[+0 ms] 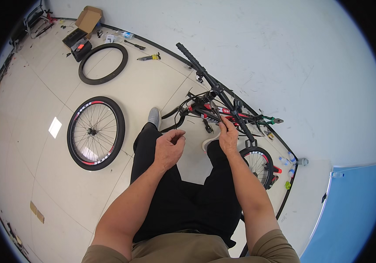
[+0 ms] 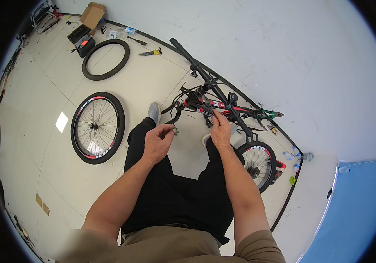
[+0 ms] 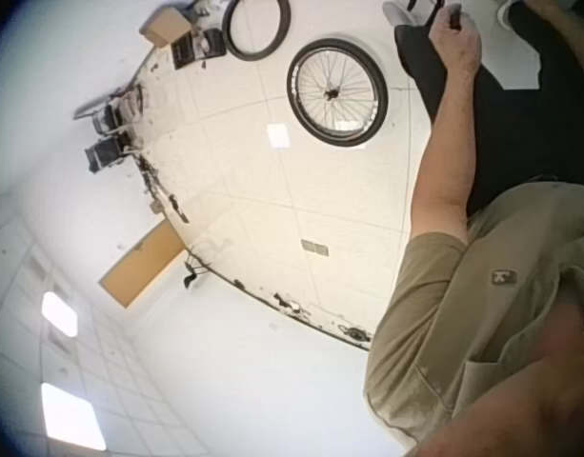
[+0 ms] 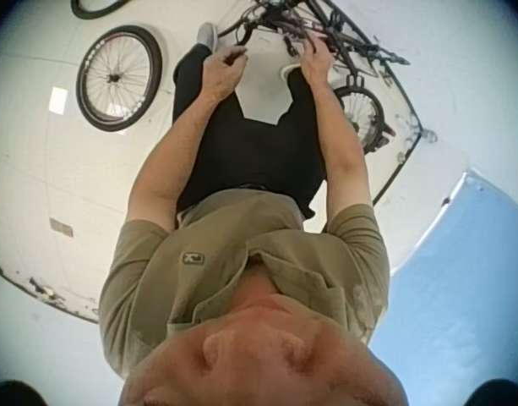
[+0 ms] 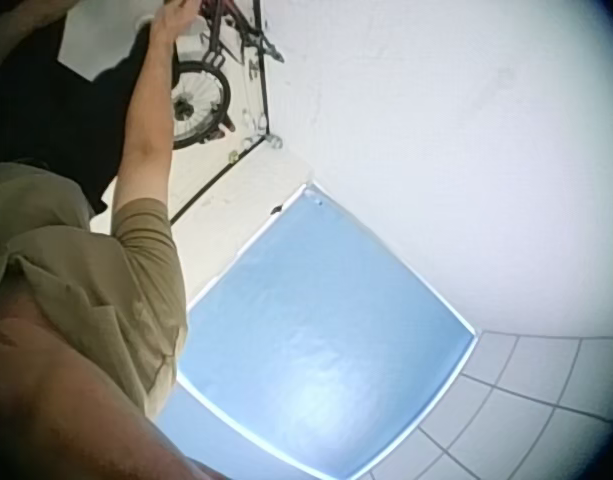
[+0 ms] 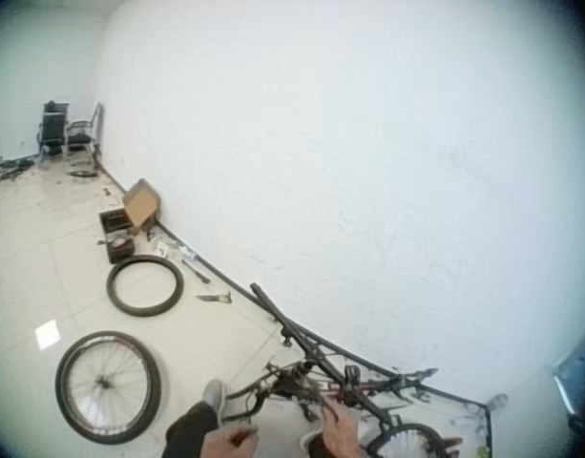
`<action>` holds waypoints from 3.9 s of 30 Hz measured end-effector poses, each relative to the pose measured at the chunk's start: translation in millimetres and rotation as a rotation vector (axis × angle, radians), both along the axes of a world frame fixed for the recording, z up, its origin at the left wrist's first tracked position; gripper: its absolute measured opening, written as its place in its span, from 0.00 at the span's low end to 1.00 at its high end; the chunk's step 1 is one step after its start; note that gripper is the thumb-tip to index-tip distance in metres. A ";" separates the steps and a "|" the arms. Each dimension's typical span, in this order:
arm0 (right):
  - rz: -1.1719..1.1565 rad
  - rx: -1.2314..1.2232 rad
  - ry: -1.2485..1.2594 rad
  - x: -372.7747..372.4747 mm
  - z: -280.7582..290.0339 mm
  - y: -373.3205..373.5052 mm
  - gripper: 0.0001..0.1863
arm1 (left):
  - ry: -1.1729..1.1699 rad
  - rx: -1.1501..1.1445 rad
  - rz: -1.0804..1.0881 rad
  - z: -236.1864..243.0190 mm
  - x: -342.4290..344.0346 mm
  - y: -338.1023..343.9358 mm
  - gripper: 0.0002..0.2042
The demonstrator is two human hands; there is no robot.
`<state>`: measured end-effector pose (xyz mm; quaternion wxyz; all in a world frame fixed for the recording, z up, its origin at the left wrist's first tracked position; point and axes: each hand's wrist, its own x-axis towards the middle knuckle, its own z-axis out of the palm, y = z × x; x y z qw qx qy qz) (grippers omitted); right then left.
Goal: The person uses an adjustable wrench to loosen and tighten bolts on the bicycle handlebar stem and headset area. The person then removes the handlebar assembly from the frame and reattaches it, securing it with the wrench.
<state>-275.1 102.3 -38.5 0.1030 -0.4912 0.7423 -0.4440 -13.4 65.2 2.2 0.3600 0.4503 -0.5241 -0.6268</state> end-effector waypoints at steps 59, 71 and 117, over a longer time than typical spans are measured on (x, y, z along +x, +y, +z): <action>0.030 0.171 -0.023 0.0 7.6 -1.1 0.14 | 0.015 -0.008 0.010 -0.6 0.9 0.3 0.10; -0.002 0.127 -0.057 14.0 -3.0 0.3 0.15 | 0.013 0.004 0.000 -1.1 1.6 -0.7 0.10; -0.051 0.137 -0.097 13.1 -3.9 -2.3 0.10 | 0.023 -0.015 0.018 4.9 -0.3 1.2 0.10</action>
